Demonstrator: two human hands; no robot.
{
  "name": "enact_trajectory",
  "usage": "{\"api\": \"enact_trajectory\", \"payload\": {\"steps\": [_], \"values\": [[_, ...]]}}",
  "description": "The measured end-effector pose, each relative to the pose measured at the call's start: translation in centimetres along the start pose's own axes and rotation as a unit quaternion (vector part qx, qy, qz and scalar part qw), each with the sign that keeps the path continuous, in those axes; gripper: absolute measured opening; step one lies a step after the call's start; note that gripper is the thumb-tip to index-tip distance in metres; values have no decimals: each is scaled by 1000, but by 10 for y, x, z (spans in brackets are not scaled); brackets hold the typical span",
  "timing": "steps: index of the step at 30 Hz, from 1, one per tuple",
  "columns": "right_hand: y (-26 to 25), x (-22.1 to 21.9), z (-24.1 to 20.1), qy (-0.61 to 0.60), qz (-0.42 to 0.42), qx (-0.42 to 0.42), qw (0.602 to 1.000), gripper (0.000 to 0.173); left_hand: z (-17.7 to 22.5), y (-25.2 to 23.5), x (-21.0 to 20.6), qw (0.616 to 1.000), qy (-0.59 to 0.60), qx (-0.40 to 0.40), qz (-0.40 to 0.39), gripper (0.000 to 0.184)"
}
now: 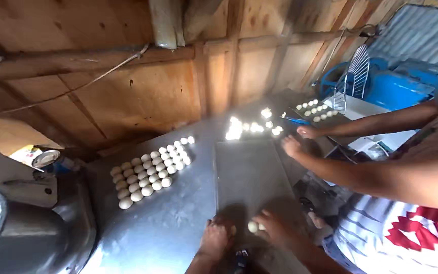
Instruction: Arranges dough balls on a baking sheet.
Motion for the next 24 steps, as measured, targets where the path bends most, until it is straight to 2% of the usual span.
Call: {"api": "enact_trajectory", "payload": {"steps": [2, 4, 7, 9, 12, 13, 15, 17, 19, 21, 23, 24], "values": [[-4, -15, 4, -2, -2, 9, 1000, 53, 13, -3, 1, 999, -47, 16, -8, 53], [-1, -14, 6, -24, 19, 8, 999, 57, 41, -8, 6, 997, -71, -16, 18, 62], [12, -8, 22, -41, 41, 7, 998, 40, 73, -28, -11, 994, -76, -71, 45, 48], [17, -2, 36, -47, 54, 7, 997, 38, 77, -38, -18, 993, -95, -63, 34, 44], [16, -9, 49, -51, 33, 16, 998, 40, 92, -35, -10, 994, -107, -32, -7, 49], [15, -11, 50, -61, 31, 25, 997, 43, 102, -36, -7, 995, -97, -32, -4, 55], [19, -7, 54, -94, 26, 21, 995, 60, 117, -43, -13, 994, -91, -56, 19, 62], [33, 5, 60, -122, 51, 18, 991, 70, 127, -52, -26, 992, -92, -75, 29, 49], [46, 18, 71, -130, 90, 8, 987, 66, 131, -59, -33, 992, -89, -79, 30, 44], [50, 16, 86, -124, 102, -8, 987, 66, 131, -58, -32, 994, -84, -72, 22, 46], [49, 9, 102, -133, 106, -3, 985, 73, 116, -48, -12, 998, -43, -43, 27, 62], [50, 14, 110, -151, 136, 8, 979, 78, 95, -39, 7, 998, 3, -16, 66, 68]]}}
Point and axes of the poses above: each hand's wrist, its own y-axis away from the middle knuckle, its own x-axis out of the back of the hand, z = x × y, the point moved 8 cm from there along -y, towards the middle knuckle, and after that the axes turned 3 degrees about -y, right-handed, at the moved point
